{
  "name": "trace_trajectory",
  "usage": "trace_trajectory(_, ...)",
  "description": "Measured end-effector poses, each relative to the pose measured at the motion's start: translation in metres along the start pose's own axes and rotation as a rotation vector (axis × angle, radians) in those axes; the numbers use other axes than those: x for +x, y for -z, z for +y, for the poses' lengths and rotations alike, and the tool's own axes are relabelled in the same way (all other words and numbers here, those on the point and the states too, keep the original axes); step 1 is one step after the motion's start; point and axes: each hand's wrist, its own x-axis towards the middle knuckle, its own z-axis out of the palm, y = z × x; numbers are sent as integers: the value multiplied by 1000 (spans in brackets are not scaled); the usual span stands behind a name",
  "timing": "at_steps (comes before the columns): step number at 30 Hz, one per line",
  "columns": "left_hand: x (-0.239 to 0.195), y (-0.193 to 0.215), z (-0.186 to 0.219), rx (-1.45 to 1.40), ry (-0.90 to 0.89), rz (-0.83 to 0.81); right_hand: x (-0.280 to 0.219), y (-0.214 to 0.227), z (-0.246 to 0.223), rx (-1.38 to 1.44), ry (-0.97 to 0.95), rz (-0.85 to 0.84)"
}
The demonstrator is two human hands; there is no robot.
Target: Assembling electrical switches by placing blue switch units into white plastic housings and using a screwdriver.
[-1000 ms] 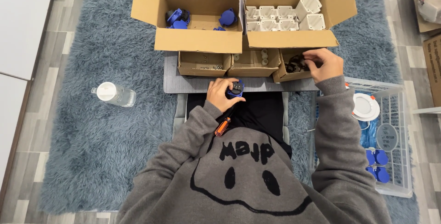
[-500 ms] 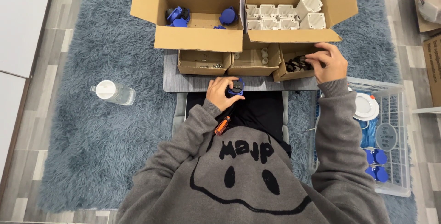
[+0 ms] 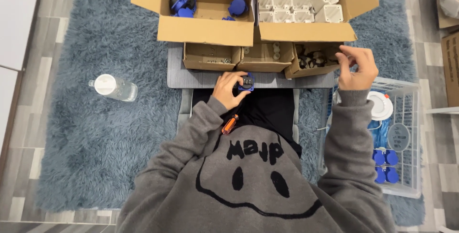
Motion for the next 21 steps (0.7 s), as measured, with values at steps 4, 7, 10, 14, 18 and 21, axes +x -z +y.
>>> trace_trajectory(4, 2, 4, 1, 1, -33, -7, -15, -12, -23, 157, -18, 55)
trace_trajectory(7, 2, 2, -1, -4, -35, -3, -27, -31, -49, 204, -54, 39)
trace_trajectory(10, 4, 9, 5, 21, -44, -15, -40, -52, -76, 371, -143, -7)
trace_trajectory(14, 15, 34, 31, -2, -80, 9, -58, -80, -87, 478, -132, -78)
trace_trajectory(18, 27, 59, 76, -259, -147, 36, -60, -95, -110, 509, -87, -127)
trace_trajectory(21, 27, 57, 86, -332, -224, 38, -64, -104, -114, 539, -89, -134)
